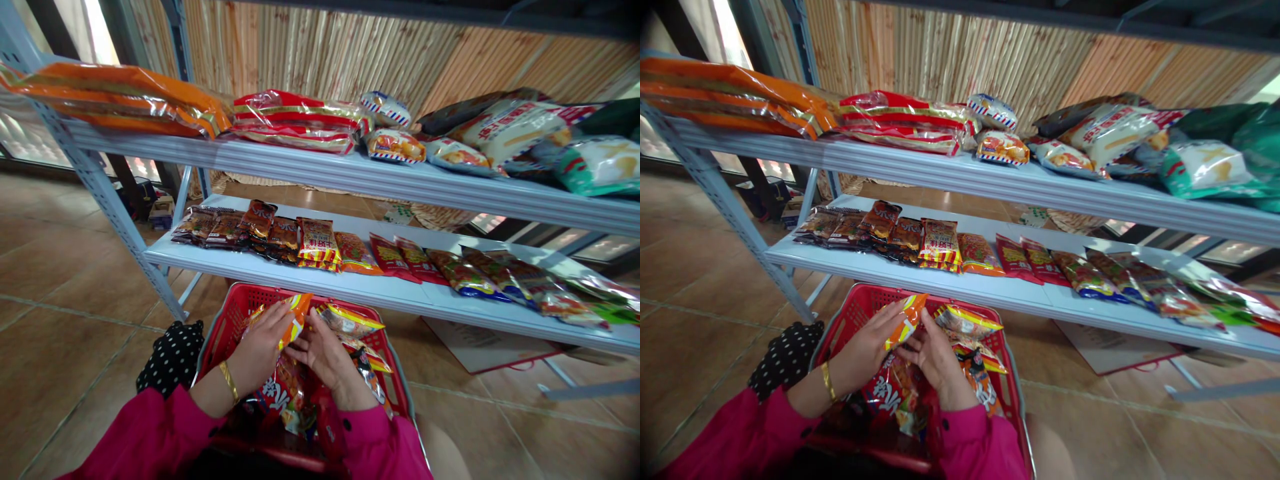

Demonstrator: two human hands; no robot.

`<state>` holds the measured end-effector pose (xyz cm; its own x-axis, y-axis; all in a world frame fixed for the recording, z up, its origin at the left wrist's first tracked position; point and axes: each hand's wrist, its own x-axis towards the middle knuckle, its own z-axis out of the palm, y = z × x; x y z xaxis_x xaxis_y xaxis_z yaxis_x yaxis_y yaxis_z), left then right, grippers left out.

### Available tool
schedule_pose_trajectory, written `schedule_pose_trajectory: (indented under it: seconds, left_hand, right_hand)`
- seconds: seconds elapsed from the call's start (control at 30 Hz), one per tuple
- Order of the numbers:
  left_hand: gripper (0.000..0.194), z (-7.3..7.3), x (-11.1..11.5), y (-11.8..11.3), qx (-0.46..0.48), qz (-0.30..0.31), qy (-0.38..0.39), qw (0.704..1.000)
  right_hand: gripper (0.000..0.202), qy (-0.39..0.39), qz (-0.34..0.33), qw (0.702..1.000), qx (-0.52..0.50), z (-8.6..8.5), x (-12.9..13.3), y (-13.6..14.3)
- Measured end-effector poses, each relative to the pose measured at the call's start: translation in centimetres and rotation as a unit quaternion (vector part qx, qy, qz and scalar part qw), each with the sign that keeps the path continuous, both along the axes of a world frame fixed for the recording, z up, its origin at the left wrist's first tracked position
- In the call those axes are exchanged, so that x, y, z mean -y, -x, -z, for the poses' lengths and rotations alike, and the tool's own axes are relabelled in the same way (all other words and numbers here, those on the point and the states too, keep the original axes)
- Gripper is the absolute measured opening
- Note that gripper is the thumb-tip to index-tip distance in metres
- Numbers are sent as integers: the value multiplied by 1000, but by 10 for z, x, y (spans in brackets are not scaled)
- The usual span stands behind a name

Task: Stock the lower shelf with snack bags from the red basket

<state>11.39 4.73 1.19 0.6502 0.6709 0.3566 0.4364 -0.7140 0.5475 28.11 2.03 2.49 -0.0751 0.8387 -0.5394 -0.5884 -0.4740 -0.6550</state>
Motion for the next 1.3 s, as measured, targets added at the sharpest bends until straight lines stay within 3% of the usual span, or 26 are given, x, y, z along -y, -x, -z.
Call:
schedule_pose_trajectory:
  seconds: [0.27,0.57,0.7,0.77,0.83,0.9,0.97,1.03,1.13,1.2,1.3]
  left_hand:
    - [62,-6,16,1,-74,100,-26,992]
    - [78,-24,26,4,-100,123,20,987]
    - [89,-31,30,10,-25,113,107,987]
    - [93,-31,28,11,72,41,189,979]
    - [89,-27,24,9,202,-99,276,934]
    - [76,-23,18,6,322,-243,355,843]
    - [61,-21,14,4,389,-285,451,751]
    - [51,-20,12,3,410,-228,572,673]
    - [57,-23,13,2,406,-122,707,566]
    - [64,-26,14,0,403,-70,741,533]
    - [64,-28,13,-5,420,-26,738,528]
  right_hand:
    - [36,21,54,998,-16,8,6,-2]
    - [25,31,119,990,-74,6,13,1]
    - [26,6,127,989,-72,4,19,-3]
    - [29,-9,121,990,-70,2,24,-6]
    - [30,-11,122,990,-67,1,29,-9]
    - [29,-9,133,989,-64,-1,34,-10]
    - [29,-14,141,988,-62,-3,40,-10]
    - [31,-28,138,988,-58,-4,46,-9]
    - [37,-49,122,991,-36,-2,54,-7]
    - [42,-59,118,991,-25,-1,58,-6]
    - [51,-76,113,991,-16,-1,63,-5]
